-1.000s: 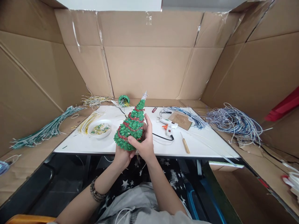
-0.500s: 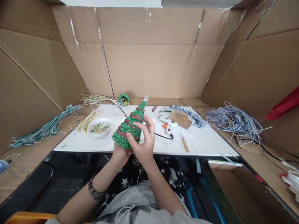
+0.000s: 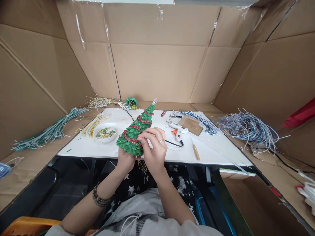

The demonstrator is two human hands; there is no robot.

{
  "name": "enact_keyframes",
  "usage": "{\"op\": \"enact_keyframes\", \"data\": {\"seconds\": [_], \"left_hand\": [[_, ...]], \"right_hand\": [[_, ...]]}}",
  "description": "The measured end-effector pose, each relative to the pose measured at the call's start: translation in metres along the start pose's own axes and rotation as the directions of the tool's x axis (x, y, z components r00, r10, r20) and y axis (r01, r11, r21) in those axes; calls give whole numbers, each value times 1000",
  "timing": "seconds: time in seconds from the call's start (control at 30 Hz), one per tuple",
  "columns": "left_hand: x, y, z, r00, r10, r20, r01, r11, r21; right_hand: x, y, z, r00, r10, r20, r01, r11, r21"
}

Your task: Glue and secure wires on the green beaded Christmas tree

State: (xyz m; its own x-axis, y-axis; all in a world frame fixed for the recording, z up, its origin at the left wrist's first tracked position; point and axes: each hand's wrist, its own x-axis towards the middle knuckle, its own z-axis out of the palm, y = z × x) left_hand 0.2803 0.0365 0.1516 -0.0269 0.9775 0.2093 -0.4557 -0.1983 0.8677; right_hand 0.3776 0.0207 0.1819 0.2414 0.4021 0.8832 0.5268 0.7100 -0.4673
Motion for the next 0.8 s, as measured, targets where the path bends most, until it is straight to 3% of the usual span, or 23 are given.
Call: {"op": "enact_keyframes", "data": {"seconds": [0.23, 0.6, 0.8], "left_hand": [[-1, 6, 2, 1000, -7, 9, 8, 1000, -9], [-1, 1, 2, 1000, 6, 6, -6, 1000, 13], [-5, 6, 4, 1000, 0, -3, 0, 1000, 22]], "right_hand": [[0, -1, -1, 999, 21, -29, -21, 1000, 9], [-1, 5, 4, 994, -98, -44, 93, 990, -102], [-4, 2, 7, 993, -99, -64, 92, 991, -102]]}}
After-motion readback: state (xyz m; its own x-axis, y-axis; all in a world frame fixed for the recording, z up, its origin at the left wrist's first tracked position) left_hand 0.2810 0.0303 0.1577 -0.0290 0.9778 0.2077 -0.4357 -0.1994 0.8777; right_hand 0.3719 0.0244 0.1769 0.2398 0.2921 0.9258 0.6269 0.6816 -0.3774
